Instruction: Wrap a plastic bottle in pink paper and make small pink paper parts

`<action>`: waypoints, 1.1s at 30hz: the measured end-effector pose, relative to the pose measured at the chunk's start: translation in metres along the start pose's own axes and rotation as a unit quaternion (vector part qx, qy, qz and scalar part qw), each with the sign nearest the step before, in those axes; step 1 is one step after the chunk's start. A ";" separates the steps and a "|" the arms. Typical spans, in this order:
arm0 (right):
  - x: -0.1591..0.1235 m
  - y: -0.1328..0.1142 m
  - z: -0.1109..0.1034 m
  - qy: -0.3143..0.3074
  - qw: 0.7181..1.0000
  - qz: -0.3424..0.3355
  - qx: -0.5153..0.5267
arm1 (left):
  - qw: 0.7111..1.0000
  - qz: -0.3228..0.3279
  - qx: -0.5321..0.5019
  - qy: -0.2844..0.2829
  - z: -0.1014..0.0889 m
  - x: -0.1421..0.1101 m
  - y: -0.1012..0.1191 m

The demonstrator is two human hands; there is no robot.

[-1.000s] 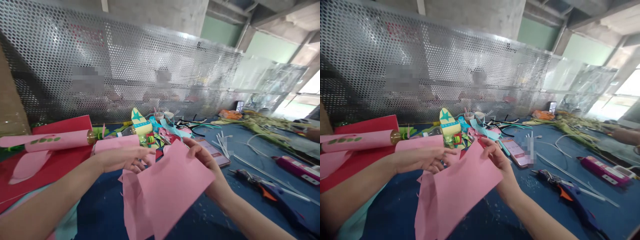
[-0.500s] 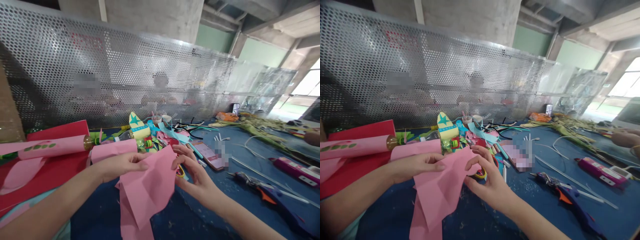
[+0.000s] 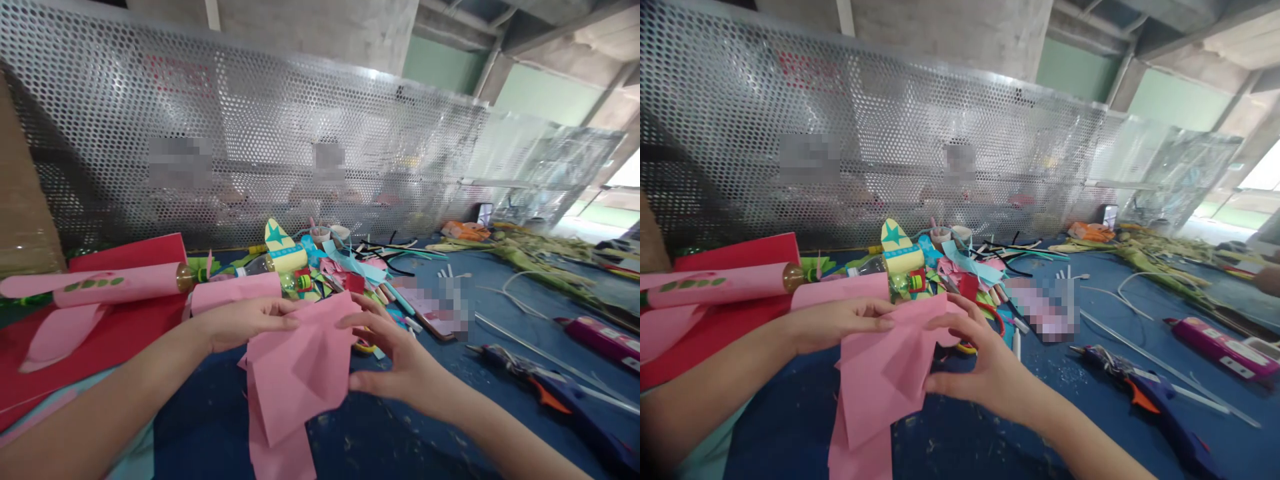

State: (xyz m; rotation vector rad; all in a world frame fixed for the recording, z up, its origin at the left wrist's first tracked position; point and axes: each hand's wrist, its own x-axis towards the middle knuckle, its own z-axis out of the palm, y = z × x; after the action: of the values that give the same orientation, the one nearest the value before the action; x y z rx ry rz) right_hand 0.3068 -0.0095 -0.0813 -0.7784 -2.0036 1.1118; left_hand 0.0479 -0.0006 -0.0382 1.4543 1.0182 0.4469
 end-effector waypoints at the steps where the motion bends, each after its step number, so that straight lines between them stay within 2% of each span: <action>1: -0.002 -0.002 -0.001 -0.019 0.998 -0.013 -0.050 | 1.000 -0.004 -0.006 0.000 -0.001 0.000 0.000; 4: -0.005 -0.009 -0.007 -0.057 0.987 -0.047 -0.140 | 0.999 -0.026 -0.026 0.019 -0.004 -0.002 -0.001; 10: -0.009 -0.015 -0.020 -0.139 0.987 -0.012 -0.085 | 0.999 -0.048 0.004 0.020 -0.010 -0.006 0.000; 14: -0.008 -0.011 -0.012 -0.159 0.979 -0.018 -0.123 | 0.999 -0.038 0.014 0.012 -0.012 -0.006 -0.003; 17: -0.005 -0.010 -0.005 -0.174 0.981 -0.019 -0.081 | 1.000 -0.021 0.022 0.009 -0.013 -0.005 -0.007; 19: -0.004 -0.011 -0.002 -0.138 0.989 -0.009 -0.049 | 0.999 -0.017 0.033 0.009 -0.012 -0.004 -0.009; 22: -0.002 -0.010 0.001 -0.029 0.999 0.013 -0.009 | 0.999 -0.018 0.050 0.004 -0.010 -0.004 -0.009; 25: 0.001 -0.004 0.003 0.061 0.997 0.029 0.044 | 0.997 -0.026 0.067 -0.020 -0.003 -0.004 -0.004; 28: 0.004 0.003 0.005 0.093 0.992 0.057 0.062 | 0.995 -0.042 0.079 -0.040 0.008 -0.005 0.002; 33: 0.004 0.004 0.006 0.122 0.990 0.072 0.017 | 0.997 -0.067 0.035 -0.023 0.025 -0.005 0.005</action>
State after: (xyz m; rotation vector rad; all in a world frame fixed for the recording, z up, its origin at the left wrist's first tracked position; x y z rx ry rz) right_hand 0.3009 -0.0074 -0.0864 -1.0034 -1.7421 1.0722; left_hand 0.0664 -0.0187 -0.0365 1.4426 1.0959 0.2821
